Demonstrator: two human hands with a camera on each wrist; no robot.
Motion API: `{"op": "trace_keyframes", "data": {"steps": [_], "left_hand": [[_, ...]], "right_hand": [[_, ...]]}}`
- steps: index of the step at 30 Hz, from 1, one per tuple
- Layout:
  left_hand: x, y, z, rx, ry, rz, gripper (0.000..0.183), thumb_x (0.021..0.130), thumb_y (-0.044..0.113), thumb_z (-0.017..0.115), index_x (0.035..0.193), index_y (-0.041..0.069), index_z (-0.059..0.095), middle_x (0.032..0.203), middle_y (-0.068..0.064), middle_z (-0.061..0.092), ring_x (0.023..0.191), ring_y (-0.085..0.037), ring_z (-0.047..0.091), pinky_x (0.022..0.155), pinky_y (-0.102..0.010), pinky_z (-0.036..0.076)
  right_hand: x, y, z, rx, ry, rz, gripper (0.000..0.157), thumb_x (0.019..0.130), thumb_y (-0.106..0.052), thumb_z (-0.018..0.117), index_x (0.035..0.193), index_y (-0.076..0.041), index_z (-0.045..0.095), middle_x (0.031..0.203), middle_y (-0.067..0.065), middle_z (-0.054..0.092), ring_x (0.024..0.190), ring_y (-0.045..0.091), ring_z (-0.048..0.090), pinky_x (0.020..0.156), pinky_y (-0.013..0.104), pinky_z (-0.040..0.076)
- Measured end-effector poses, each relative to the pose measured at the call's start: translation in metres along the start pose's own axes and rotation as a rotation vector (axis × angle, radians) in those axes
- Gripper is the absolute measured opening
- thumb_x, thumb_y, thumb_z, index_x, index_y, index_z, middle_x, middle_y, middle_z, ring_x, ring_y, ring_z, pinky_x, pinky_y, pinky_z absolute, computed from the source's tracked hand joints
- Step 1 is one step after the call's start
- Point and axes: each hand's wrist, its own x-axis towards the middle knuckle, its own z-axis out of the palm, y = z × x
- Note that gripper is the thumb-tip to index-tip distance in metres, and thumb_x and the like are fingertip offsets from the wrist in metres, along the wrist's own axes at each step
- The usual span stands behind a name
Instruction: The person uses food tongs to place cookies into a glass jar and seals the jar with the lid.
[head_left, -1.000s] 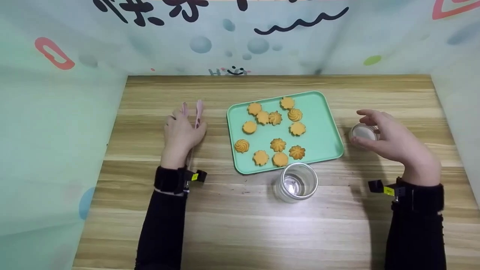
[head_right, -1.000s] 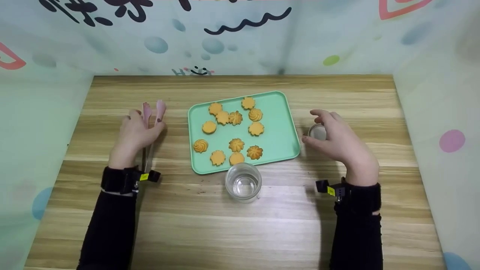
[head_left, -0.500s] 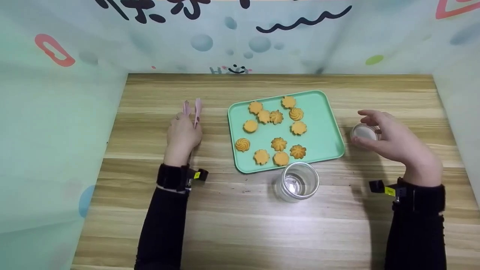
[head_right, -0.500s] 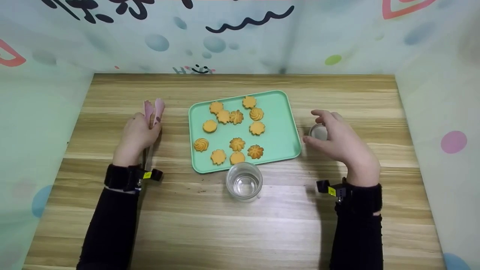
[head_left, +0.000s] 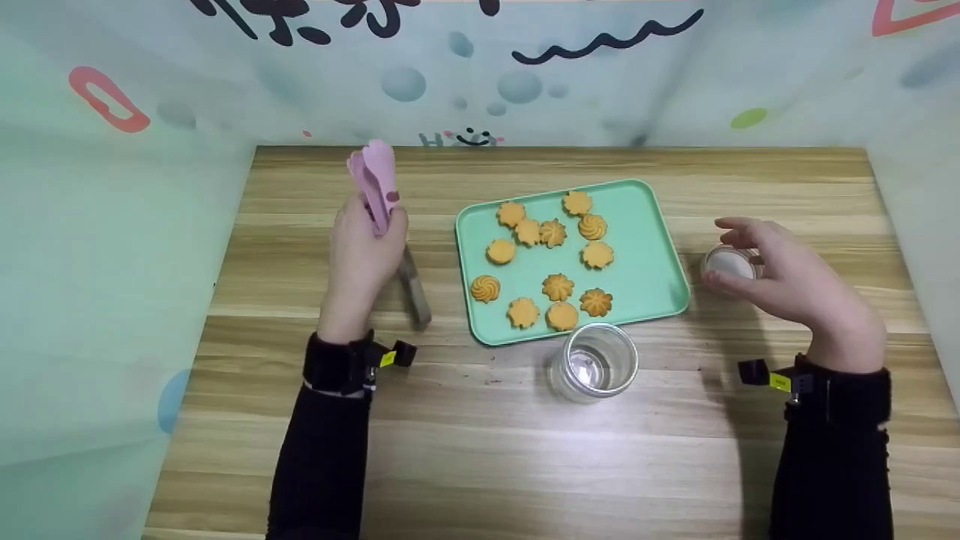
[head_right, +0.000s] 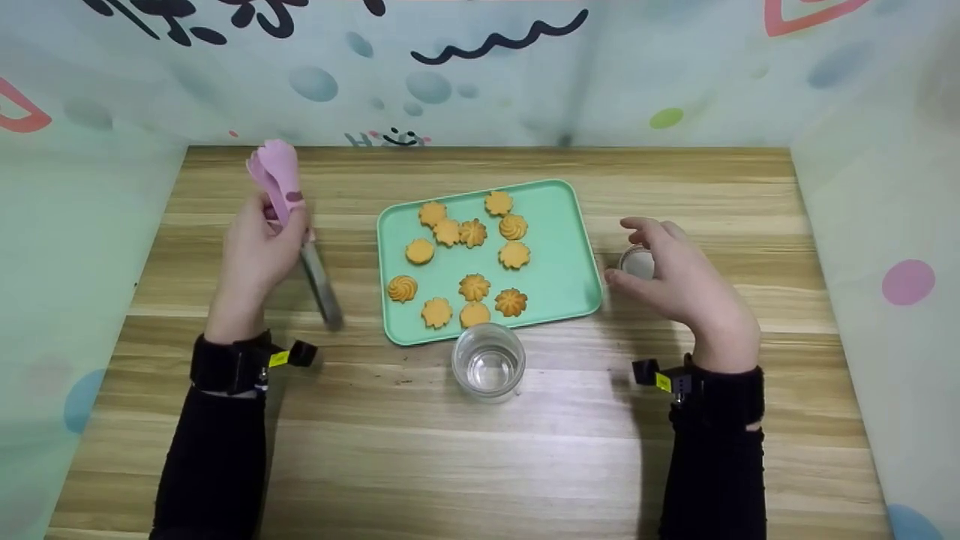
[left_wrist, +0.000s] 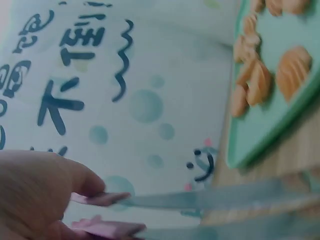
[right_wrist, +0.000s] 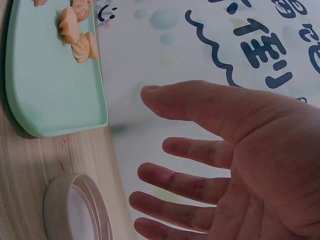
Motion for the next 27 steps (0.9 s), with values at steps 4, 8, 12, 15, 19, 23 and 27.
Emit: {"op": "trace_keyframes", "data": {"steps": [4, 8, 12, 15, 19, 23, 27], "left_hand": [[-0.008, 0.019, 0.004, -0.326, 0.028, 0.021, 0.032, 0.105, 0.012, 0.065, 0.131, -0.006, 0.062, 0.11, -0.016, 0.069, 0.088, -0.023, 0.071, 0.078, -0.035, 0.062], [-0.015, 0.034, 0.013, -0.693, 0.039, 0.025, 0.026, 0.105, -0.002, 0.061, 0.129, -0.01, 0.058, 0.106, -0.017, 0.065, 0.083, -0.021, 0.07, 0.076, -0.033, 0.064], [-0.024, 0.046, 0.023, -0.93, 0.032, 0.025, 0.02, 0.107, -0.005, 0.059, 0.126, -0.01, 0.057, 0.106, -0.018, 0.064, 0.086, -0.022, 0.071, 0.082, -0.036, 0.064], [-0.031, 0.055, 0.031, -1.047, -0.001, 0.013, 0.019, 0.108, -0.003, 0.059, 0.127, -0.007, 0.056, 0.111, -0.019, 0.065, 0.093, -0.026, 0.072, 0.091, -0.041, 0.064], [-0.046, 0.067, 0.046, -1.14, -0.085, -0.012, 0.03, 0.108, -0.002, 0.059, 0.137, -0.006, 0.052, 0.122, -0.02, 0.065, 0.107, -0.03, 0.072, 0.102, -0.048, 0.061], [-0.061, 0.076, 0.062, -1.215, -0.182, -0.023, 0.039, 0.107, -0.005, 0.058, 0.143, -0.007, 0.046, 0.13, -0.021, 0.065, 0.114, -0.031, 0.072, 0.107, -0.05, 0.059], [-0.074, 0.08, 0.074, -1.287, -0.262, -0.026, 0.043, 0.105, -0.01, 0.058, 0.145, -0.008, 0.044, 0.136, -0.024, 0.061, 0.12, -0.034, 0.071, 0.109, -0.051, 0.057]], "right_hand": [[-0.001, -0.004, 0.001, 0.012, 0.039, -0.034, 0.071, 0.101, -0.023, 0.08, 0.161, -0.002, 0.048, 0.147, 0.026, 0.061, 0.134, 0.05, 0.056, 0.106, 0.035, 0.049], [-0.002, -0.01, 0.005, 0.019, 0.1, -0.096, 0.064, 0.1, -0.019, 0.081, 0.157, -0.005, 0.054, 0.144, 0.02, 0.065, 0.127, 0.034, 0.061, 0.096, 0.012, 0.043], [0.001, -0.017, 0.012, 0.02, 0.139, -0.197, 0.06, 0.099, -0.012, 0.081, 0.154, -0.003, 0.057, 0.139, 0.016, 0.068, 0.12, 0.008, 0.061, 0.097, 0.012, 0.047], [0.004, -0.026, 0.021, 0.018, 0.141, -0.269, 0.058, 0.099, -0.01, 0.081, 0.152, 0.0, 0.058, 0.134, 0.014, 0.071, 0.116, 0.002, 0.061, 0.096, 0.015, 0.051], [0.009, -0.044, 0.036, 0.031, 0.104, -0.351, 0.053, 0.102, -0.012, 0.079, 0.149, 0.001, 0.06, 0.134, 0.014, 0.073, 0.114, 0.018, 0.069, 0.095, 0.019, 0.055], [0.013, -0.063, 0.055, 0.112, 0.07, -0.445, 0.049, 0.103, -0.008, 0.076, 0.148, 0.001, 0.061, 0.134, 0.012, 0.073, 0.115, 0.025, 0.071, 0.095, 0.021, 0.057], [0.015, -0.078, 0.073, 0.203, 0.084, -0.52, 0.046, 0.101, -0.003, 0.075, 0.146, 0.001, 0.065, 0.124, 0.006, 0.076, 0.104, 0.017, 0.072, 0.09, 0.02, 0.058]]}}
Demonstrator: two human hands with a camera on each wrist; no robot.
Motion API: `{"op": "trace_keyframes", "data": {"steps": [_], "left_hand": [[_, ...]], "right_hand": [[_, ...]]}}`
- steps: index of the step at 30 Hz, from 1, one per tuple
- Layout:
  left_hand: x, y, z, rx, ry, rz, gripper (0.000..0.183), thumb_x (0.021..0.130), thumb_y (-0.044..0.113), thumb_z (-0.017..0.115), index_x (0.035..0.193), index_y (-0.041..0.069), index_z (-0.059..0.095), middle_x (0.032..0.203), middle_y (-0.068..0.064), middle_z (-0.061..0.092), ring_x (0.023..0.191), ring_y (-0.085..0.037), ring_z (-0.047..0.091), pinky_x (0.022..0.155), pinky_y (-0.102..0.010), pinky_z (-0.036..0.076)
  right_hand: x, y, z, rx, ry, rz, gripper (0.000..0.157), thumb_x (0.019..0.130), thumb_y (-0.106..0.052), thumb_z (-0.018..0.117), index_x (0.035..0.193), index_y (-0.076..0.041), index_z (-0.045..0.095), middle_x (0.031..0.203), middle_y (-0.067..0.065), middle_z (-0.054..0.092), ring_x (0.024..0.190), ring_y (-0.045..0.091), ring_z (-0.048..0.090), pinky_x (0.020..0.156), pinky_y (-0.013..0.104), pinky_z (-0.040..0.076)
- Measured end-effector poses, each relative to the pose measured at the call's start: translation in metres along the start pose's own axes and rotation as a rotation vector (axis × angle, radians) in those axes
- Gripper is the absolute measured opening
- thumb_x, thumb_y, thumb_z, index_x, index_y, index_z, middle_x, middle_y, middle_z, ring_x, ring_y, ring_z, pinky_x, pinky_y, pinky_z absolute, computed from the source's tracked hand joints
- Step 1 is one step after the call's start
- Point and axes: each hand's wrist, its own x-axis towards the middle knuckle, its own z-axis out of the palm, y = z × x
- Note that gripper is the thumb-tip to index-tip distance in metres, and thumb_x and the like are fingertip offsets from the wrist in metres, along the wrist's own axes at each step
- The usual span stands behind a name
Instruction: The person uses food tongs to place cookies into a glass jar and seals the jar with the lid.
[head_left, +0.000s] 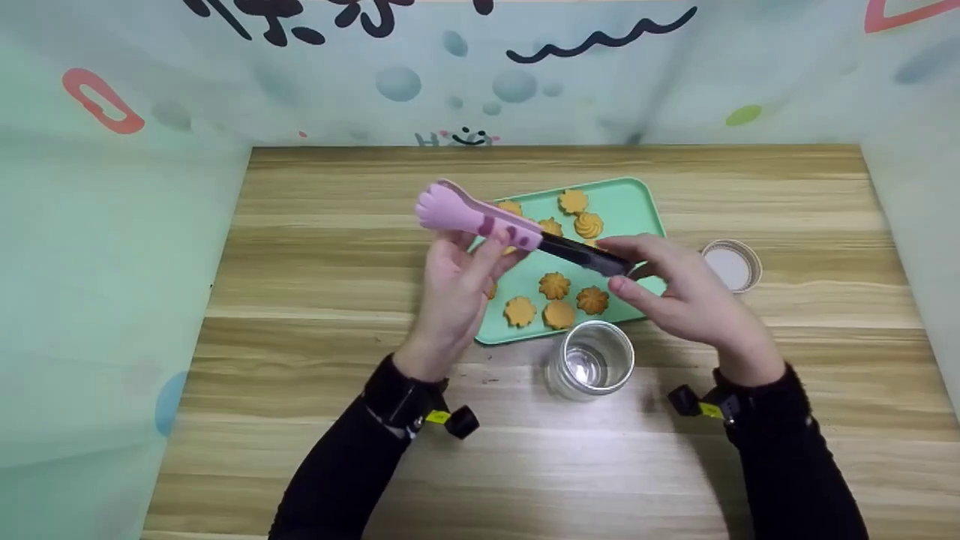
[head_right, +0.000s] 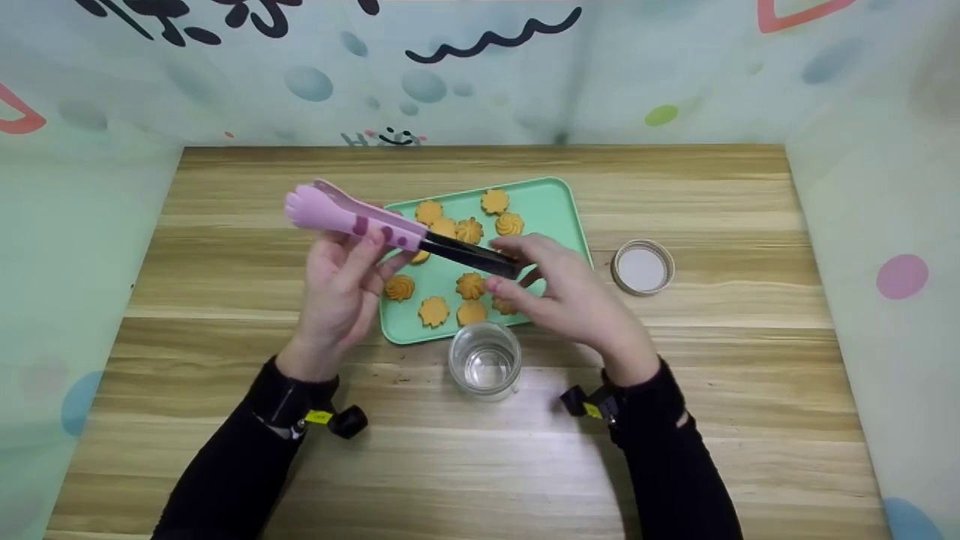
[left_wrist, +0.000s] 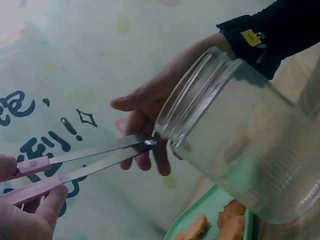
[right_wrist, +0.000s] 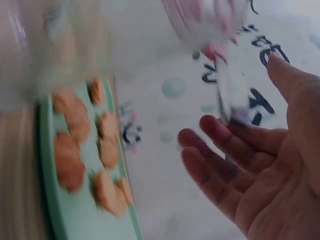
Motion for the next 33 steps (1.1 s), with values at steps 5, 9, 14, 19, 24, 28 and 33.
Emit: {"op": "trace_keyframes", "data": {"steps": [5, 9, 14, 19, 24, 28, 33], "left_hand": [[-0.008, -0.007, 0.005, -0.045, -0.03, -0.059, 0.051, 0.104, -0.014, 0.056, 0.152, -0.009, 0.037, 0.142, -0.025, 0.056, 0.126, -0.033, 0.068, 0.111, -0.049, 0.055], [-0.008, -0.01, 0.004, -0.075, -0.025, -0.091, 0.055, 0.103, -0.016, 0.056, 0.154, -0.01, 0.035, 0.144, -0.025, 0.055, 0.125, -0.029, 0.068, 0.113, -0.046, 0.054], [-0.003, -0.011, -0.002, -0.106, -0.026, -0.103, 0.059, 0.099, -0.015, 0.063, 0.152, -0.007, 0.039, 0.134, -0.017, 0.063, 0.117, -0.025, 0.071, 0.112, -0.043, 0.055], [0.007, -0.004, -0.015, -0.05, -0.059, -0.056, 0.063, 0.091, -0.002, 0.081, 0.146, -0.005, 0.05, 0.126, -0.013, 0.067, 0.108, -0.022, 0.07, 0.102, -0.035, 0.06], [0.013, 0.003, -0.026, 0.141, -0.178, 0.002, 0.062, 0.089, -0.004, 0.079, 0.146, -0.006, 0.054, 0.132, -0.018, 0.065, 0.115, -0.026, 0.066, 0.098, -0.032, 0.06], [0.013, 0.003, -0.029, 0.293, -0.332, 0.046, 0.064, 0.091, -0.006, 0.079, 0.15, -0.007, 0.054, 0.136, -0.021, 0.064, 0.122, -0.038, 0.065, 0.103, -0.04, 0.059], [0.011, -0.002, -0.028, 0.418, -0.438, 0.065, 0.06, 0.093, -0.005, 0.081, 0.147, -0.011, 0.054, 0.133, -0.019, 0.068, 0.119, -0.04, 0.068, 0.099, -0.042, 0.063]], "right_hand": [[0.004, -0.011, 0.015, 0.092, 0.096, 0.014, 0.03, 0.099, 0.002, 0.077, 0.129, 0.0, 0.076, 0.101, 0.002, 0.078, 0.084, 0.011, 0.074, 0.072, 0.018, 0.058], [0.004, -0.014, 0.014, 0.093, 0.135, 0.037, 0.022, 0.1, 0.001, 0.076, 0.122, 0.001, 0.078, 0.094, 0.005, 0.077, 0.077, 0.012, 0.073, 0.062, 0.017, 0.056], [0.0, -0.016, 0.002, 0.022, 0.147, 0.017, 0.02, 0.101, -0.001, 0.076, 0.121, 0.001, 0.078, 0.09, 0.002, 0.075, 0.073, 0.009, 0.067, 0.056, 0.016, 0.049], [-0.007, -0.017, -0.017, -0.069, 0.174, -0.027, 0.024, 0.096, 0.007, 0.078, 0.12, 0.0, 0.078, 0.089, -0.001, 0.074, 0.071, 0.006, 0.064, 0.058, 0.013, 0.047], [-0.016, -0.017, -0.037, -0.167, 0.146, -0.083, 0.032, 0.089, 0.011, 0.083, 0.118, -0.002, 0.078, 0.092, -0.003, 0.073, 0.075, 0.004, 0.063, 0.066, 0.01, 0.05], [-0.02, -0.02, -0.046, -0.234, 0.113, -0.109, 0.033, 0.087, 0.011, 0.084, 0.116, -0.003, 0.077, 0.099, -0.003, 0.077, 0.084, 0.001, 0.068, 0.076, 0.009, 0.053], [-0.023, -0.026, -0.045, -0.305, 0.05, -0.028, 0.024, 0.095, -0.001, 0.083, 0.118, -0.005, 0.076, 0.103, -0.003, 0.076, 0.088, 0.005, 0.071, 0.077, 0.01, 0.053]]}}
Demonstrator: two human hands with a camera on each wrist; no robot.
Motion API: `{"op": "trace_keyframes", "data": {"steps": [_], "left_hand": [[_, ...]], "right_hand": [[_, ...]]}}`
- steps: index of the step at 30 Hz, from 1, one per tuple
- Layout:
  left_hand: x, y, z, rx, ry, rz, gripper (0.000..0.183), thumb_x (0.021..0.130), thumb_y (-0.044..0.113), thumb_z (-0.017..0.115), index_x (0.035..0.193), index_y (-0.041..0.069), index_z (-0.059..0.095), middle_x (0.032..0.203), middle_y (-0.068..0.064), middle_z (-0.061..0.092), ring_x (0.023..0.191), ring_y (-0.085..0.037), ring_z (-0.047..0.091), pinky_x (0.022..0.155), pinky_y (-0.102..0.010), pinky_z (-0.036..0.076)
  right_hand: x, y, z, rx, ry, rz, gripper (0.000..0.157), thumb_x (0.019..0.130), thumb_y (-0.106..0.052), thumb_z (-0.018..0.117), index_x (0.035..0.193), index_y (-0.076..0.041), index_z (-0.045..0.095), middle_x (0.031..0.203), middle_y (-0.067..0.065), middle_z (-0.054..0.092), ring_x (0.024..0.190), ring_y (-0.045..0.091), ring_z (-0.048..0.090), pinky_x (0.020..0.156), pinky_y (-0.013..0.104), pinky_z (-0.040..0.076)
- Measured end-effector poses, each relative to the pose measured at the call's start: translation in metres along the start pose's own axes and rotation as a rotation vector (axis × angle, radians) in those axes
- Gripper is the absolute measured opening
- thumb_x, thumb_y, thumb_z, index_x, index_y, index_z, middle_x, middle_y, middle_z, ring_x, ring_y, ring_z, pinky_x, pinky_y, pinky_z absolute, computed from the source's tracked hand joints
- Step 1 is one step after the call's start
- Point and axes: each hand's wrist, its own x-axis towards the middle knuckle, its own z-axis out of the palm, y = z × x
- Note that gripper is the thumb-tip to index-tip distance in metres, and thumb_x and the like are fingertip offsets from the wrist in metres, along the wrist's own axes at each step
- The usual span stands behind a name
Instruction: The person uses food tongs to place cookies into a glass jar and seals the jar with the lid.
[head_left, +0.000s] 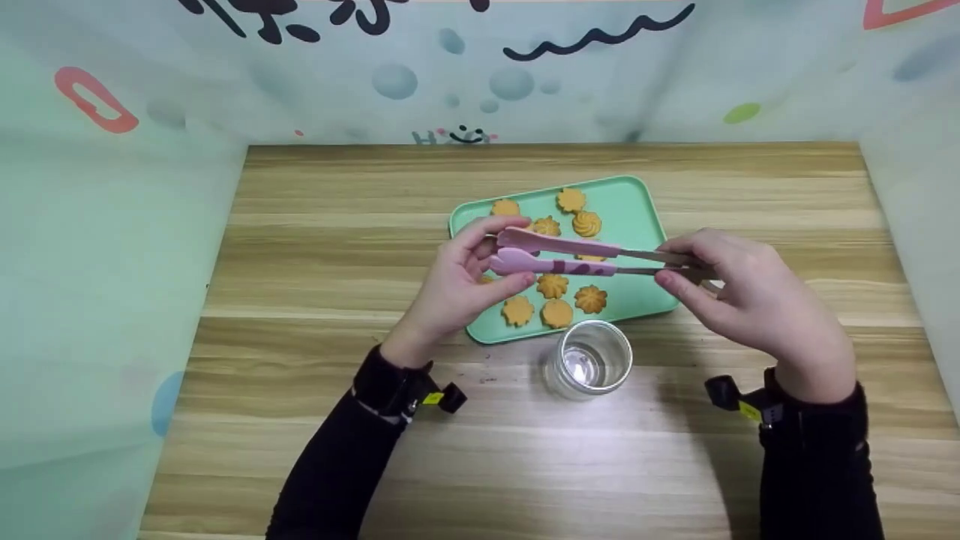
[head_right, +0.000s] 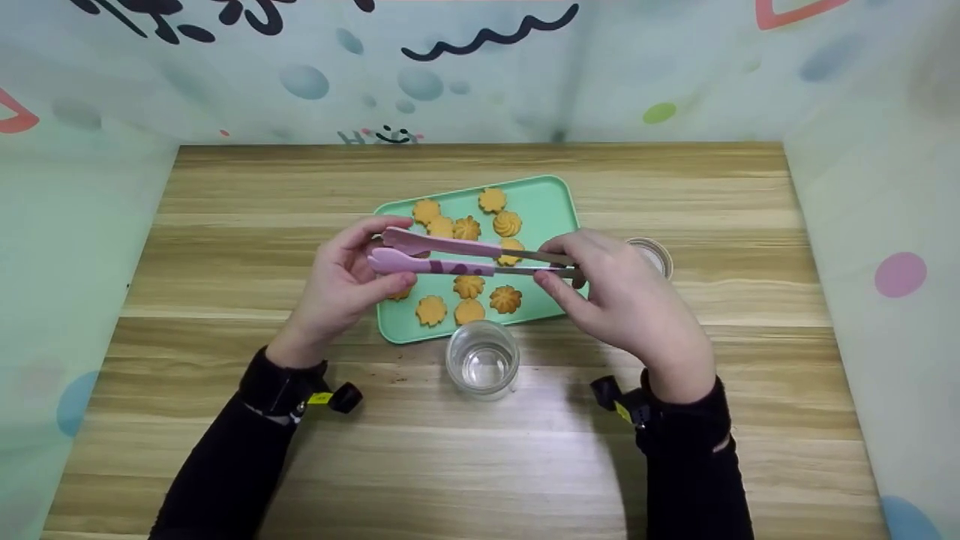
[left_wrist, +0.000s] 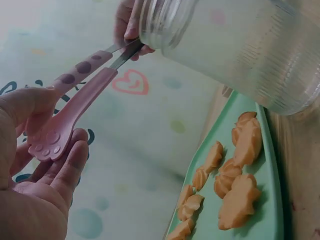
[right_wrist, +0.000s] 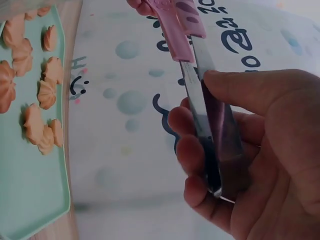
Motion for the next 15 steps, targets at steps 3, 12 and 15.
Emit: {"op": "trace_keyframes", "data": {"steps": [3, 12, 15], "left_hand": [[-0.001, -0.002, 0.003, 0.055, -0.024, -0.003, 0.056, 0.094, -0.004, 0.081, 0.144, -0.01, 0.055, 0.131, -0.018, 0.068, 0.114, -0.032, 0.07, 0.095, -0.039, 0.064], [-0.003, -0.005, 0.016, 0.228, -0.068, 0.028, 0.049, 0.094, 0.005, 0.086, 0.136, -0.001, 0.062, 0.126, -0.012, 0.071, 0.109, -0.021, 0.072, 0.097, -0.038, 0.063], [-0.004, -0.006, 0.019, 0.291, -0.071, 0.042, 0.05, 0.093, 0.01, 0.089, 0.135, -0.001, 0.063, 0.126, -0.01, 0.069, 0.112, -0.018, 0.071, 0.103, -0.037, 0.061]], "right_hand": [[0.001, -0.005, 0.005, -0.085, -0.026, 0.002, 0.022, 0.096, -0.011, 0.085, 0.116, -0.007, 0.077, 0.098, -0.003, 0.074, 0.083, 0.007, 0.066, 0.071, 0.017, 0.05], [0.008, -0.017, 0.028, -0.146, -0.127, -0.013, 0.036, 0.098, -0.029, 0.085, 0.127, -0.011, 0.072, 0.091, 0.0, 0.064, 0.077, 0.012, 0.056, 0.066, 0.033, 0.051], [0.009, -0.02, 0.032, -0.166, -0.139, -0.012, 0.039, 0.1, -0.032, 0.082, 0.132, -0.014, 0.07, 0.094, 0.0, 0.064, 0.078, 0.015, 0.058, 0.067, 0.035, 0.051]]}}
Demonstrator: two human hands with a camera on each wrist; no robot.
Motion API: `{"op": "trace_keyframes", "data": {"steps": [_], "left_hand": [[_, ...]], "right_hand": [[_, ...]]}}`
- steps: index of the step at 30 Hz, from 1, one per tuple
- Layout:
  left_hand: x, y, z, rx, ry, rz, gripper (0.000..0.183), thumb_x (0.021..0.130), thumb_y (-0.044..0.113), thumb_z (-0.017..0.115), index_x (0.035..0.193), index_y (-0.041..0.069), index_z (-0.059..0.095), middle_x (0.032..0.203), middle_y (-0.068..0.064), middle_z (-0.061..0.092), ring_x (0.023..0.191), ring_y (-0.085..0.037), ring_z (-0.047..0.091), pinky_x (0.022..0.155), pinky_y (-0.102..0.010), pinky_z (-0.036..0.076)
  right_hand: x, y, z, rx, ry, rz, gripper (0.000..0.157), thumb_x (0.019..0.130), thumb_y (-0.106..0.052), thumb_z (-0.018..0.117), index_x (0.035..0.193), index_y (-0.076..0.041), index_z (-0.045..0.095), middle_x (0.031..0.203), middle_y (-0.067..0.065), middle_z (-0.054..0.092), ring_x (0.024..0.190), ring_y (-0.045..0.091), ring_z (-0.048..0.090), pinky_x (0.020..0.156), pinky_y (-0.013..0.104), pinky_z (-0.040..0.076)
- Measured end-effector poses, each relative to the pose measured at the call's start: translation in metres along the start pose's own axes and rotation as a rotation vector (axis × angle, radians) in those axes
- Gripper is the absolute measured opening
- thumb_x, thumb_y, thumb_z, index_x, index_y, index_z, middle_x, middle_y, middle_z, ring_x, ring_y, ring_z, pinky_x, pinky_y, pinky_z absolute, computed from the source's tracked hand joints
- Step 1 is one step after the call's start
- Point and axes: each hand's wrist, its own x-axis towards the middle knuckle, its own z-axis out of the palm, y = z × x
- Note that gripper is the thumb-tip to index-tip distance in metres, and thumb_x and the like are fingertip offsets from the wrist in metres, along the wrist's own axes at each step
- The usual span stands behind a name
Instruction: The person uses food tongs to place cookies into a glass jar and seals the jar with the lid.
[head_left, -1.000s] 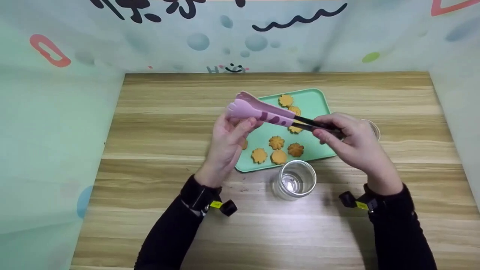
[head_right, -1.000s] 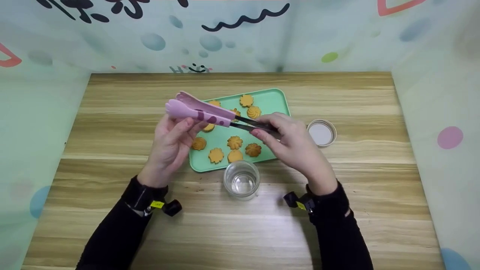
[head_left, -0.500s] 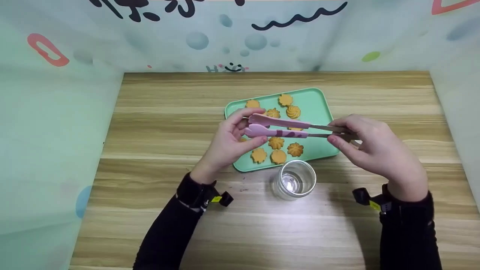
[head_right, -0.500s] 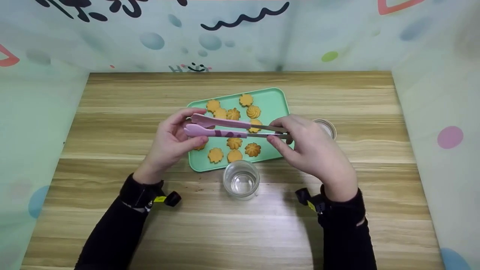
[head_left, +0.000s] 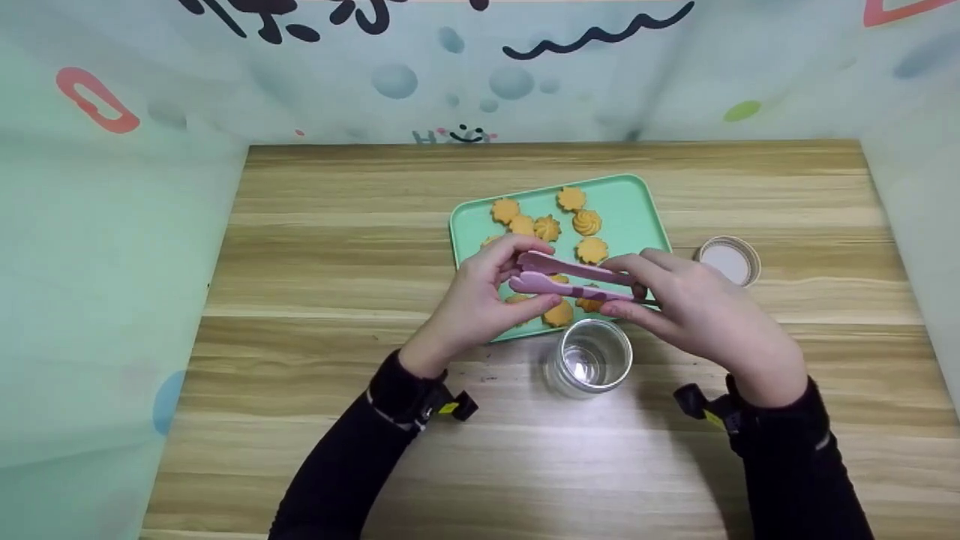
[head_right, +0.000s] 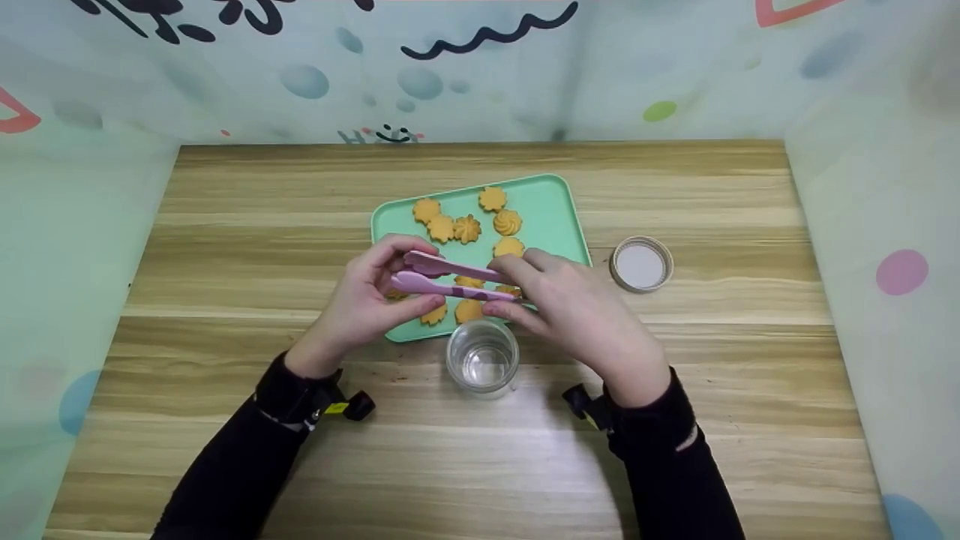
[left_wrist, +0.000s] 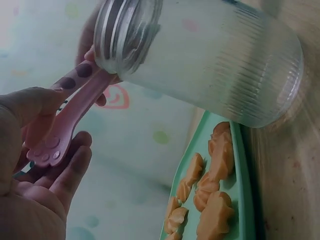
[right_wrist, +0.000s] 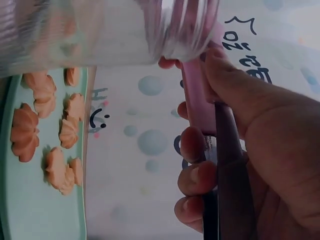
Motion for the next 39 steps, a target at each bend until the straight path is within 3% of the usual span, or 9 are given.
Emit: {"op": "trace_keyframes", "data": {"steps": [7, 12, 15, 20, 23, 26, 29, 33, 39], "left_hand": [[0.001, -0.001, -0.006, 0.126, 0.07, 0.031, 0.072, 0.089, 0.027, 0.091, 0.147, 0.001, 0.057, 0.137, -0.008, 0.067, 0.126, -0.017, 0.062, 0.105, -0.039, 0.055], [0.001, -0.005, -0.016, 0.144, 0.11, -0.002, 0.062, 0.091, 0.026, 0.078, 0.143, -0.001, 0.057, 0.129, -0.012, 0.066, 0.115, -0.02, 0.063, 0.097, -0.043, 0.055], [0.001, -0.009, -0.02, 0.144, 0.055, -0.038, 0.057, 0.09, 0.021, 0.071, 0.14, -0.002, 0.057, 0.126, -0.014, 0.066, 0.111, -0.021, 0.064, 0.097, -0.048, 0.056], [-0.001, -0.015, -0.015, 0.157, -0.184, -0.066, 0.063, 0.087, 0.016, 0.072, 0.144, -0.003, 0.054, 0.13, -0.013, 0.067, 0.119, -0.026, 0.065, 0.104, -0.052, 0.057], [-0.004, -0.018, -0.007, 0.176, -0.338, -0.043, 0.072, 0.087, 0.019, 0.078, 0.15, -0.003, 0.051, 0.139, -0.014, 0.065, 0.129, -0.023, 0.062, 0.112, -0.044, 0.054], [-0.009, -0.021, 0.002, 0.158, -0.436, -0.016, 0.082, 0.088, 0.025, 0.082, 0.155, -0.002, 0.046, 0.149, -0.016, 0.061, 0.139, -0.019, 0.057, 0.117, -0.039, 0.049], [-0.018, -0.025, 0.014, 0.107, -0.459, 0.015, 0.091, 0.085, 0.027, 0.087, 0.158, -0.003, 0.041, 0.155, -0.018, 0.057, 0.144, -0.019, 0.054, 0.121, -0.038, 0.047], [-0.034, -0.03, 0.031, 0.087, -0.43, -0.009, 0.106, 0.081, 0.031, 0.096, 0.162, 0.0, 0.035, 0.16, -0.013, 0.053, 0.145, -0.019, 0.054, 0.122, -0.035, 0.045], [-0.056, -0.038, 0.049, 0.154, -0.359, -0.084, 0.122, 0.075, 0.043, 0.102, 0.168, 0.014, 0.029, 0.16, -0.004, 0.052, 0.146, -0.016, 0.051, 0.125, -0.037, 0.04]], "right_hand": [[-0.003, 0.002, -0.007, -0.027, 0.059, -0.026, 0.04, 0.097, -0.029, 0.085, 0.129, -0.009, 0.071, 0.102, 0.008, 0.07, 0.083, 0.023, 0.068, 0.072, 0.04, 0.057], [-0.009, 0.009, -0.019, -0.031, 0.095, -0.057, 0.043, 0.094, -0.018, 0.088, 0.13, -0.003, 0.07, 0.099, 0.009, 0.071, 0.082, 0.021, 0.069, 0.071, 0.04, 0.057], [-0.016, 0.013, -0.028, -0.035, 0.117, -0.043, 0.045, 0.092, -0.012, 0.088, 0.132, -0.003, 0.071, 0.098, 0.007, 0.07, 0.079, 0.015, 0.066, 0.069, 0.032, 0.054], [-0.027, 0.02, -0.044, -0.007, 0.152, -0.04, 0.052, 0.091, -0.003, 0.087, 0.14, -0.004, 0.07, 0.104, 0.006, 0.073, 0.081, 0.011, 0.062, 0.074, 0.017, 0.048], [-0.032, 0.022, -0.05, 0.013, 0.176, -0.042, 0.052, 0.092, -0.002, 0.085, 0.141, -0.006, 0.071, 0.107, 0.006, 0.074, 0.083, 0.01, 0.061, 0.074, 0.018, 0.047], [-0.035, 0.023, -0.055, 0.019, 0.196, -0.049, 0.047, 0.093, -0.006, 0.085, 0.139, -0.005, 0.072, 0.102, 0.002, 0.073, 0.082, 0.009, 0.058, 0.07, 0.021, 0.045], [-0.039, 0.024, -0.059, 0.016, 0.188, -0.057, 0.041, 0.1, -0.016, 0.082, 0.138, -0.003, 0.072, 0.098, 0.001, 0.072, 0.078, 0.007, 0.054, 0.066, 0.02, 0.043], [-0.042, 0.022, -0.061, 0.005, 0.173, -0.065, 0.042, 0.106, -0.03, 0.075, 0.136, -0.001, 0.072, 0.1, 0.003, 0.075, 0.08, 0.007, 0.057, 0.067, 0.019, 0.044], [-0.047, 0.015, -0.062, -0.001, 0.147, -0.064, 0.044, 0.1, -0.02, 0.082, 0.139, -0.002, 0.071, 0.1, 0.003, 0.074, 0.081, 0.007, 0.058, 0.063, 0.019, 0.043]]}}
